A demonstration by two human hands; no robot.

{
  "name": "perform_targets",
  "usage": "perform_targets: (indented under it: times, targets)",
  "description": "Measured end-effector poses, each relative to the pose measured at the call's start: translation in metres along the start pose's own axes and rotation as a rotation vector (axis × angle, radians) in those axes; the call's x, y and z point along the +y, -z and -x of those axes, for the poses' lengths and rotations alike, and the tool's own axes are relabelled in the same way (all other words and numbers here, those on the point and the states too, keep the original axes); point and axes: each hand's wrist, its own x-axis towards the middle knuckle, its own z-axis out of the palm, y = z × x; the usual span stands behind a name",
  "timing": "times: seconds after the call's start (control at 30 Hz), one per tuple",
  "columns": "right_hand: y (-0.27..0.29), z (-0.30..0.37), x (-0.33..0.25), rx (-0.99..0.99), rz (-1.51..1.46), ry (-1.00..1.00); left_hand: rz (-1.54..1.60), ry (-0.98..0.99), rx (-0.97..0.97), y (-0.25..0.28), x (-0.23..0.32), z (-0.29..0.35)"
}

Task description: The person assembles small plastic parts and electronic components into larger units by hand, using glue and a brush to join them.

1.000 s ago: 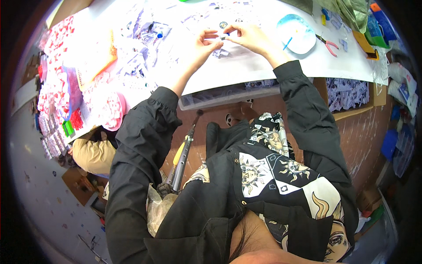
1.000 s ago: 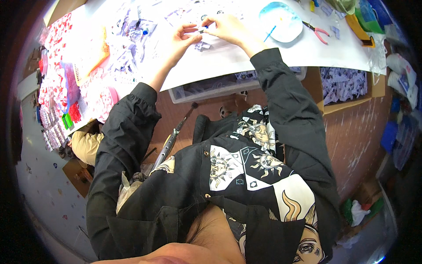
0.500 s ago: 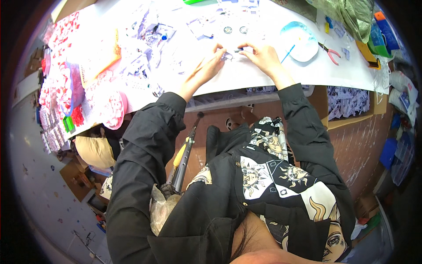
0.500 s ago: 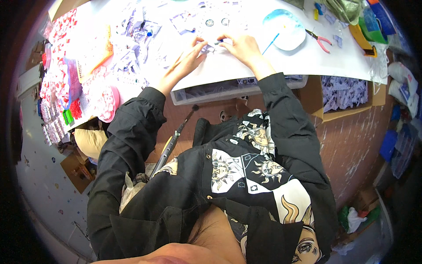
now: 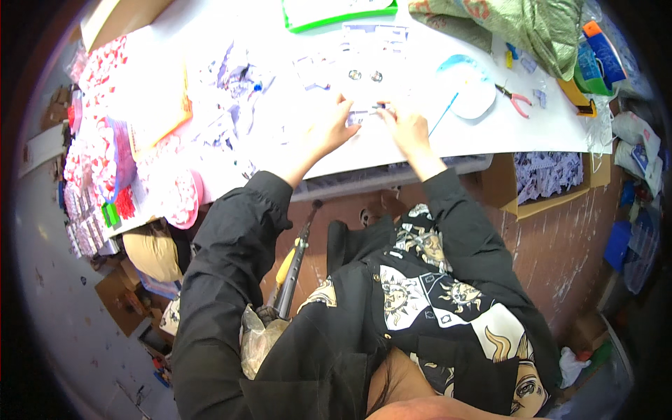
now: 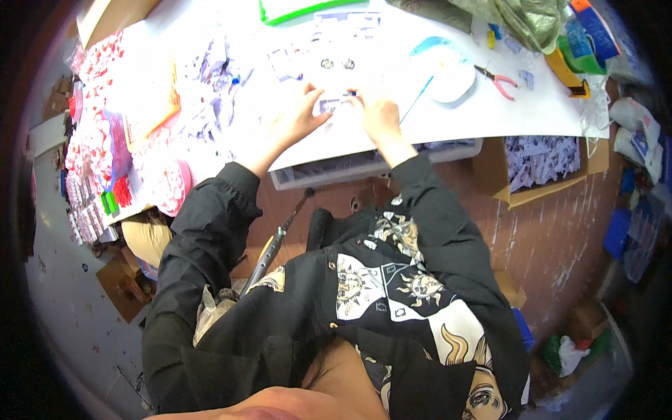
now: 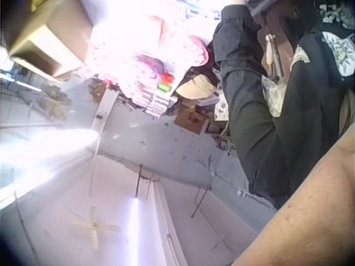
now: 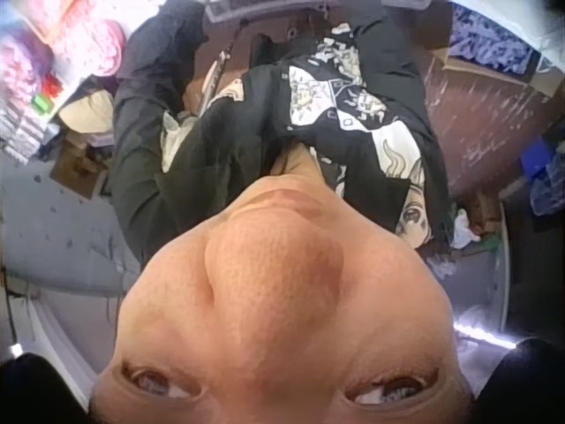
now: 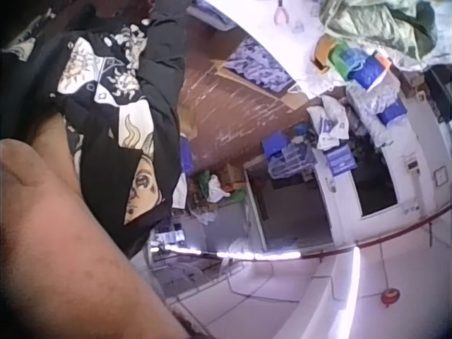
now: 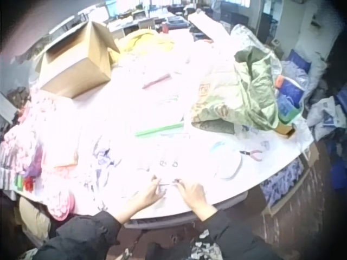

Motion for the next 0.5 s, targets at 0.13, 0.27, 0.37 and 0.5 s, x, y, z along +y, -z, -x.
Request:
perform_targets:
  times: [0.13,0.27,0.37,0.5]
  targets:
    - [-0.005,0.0,-0.027,0.085,0.002,-0.033,0.436,0.051,0.398,0.01,-0.038,-0.062]
    - [-0.015,0.002,-0.035,0.151,0.006,-0.001,0.414,0.077,0.556,0.032,-0.111,-0.152]
    - [-0.014,0.005,-0.026,0.185,0.001,-0.028,0.292,0.092,0.561,0.04,-0.102,-0.191]
    - [-0.013,0.008,-0.024,0.209,-0.027,-0.012,0.053,0.067,0.425,0.044,-0.067,-0.227]
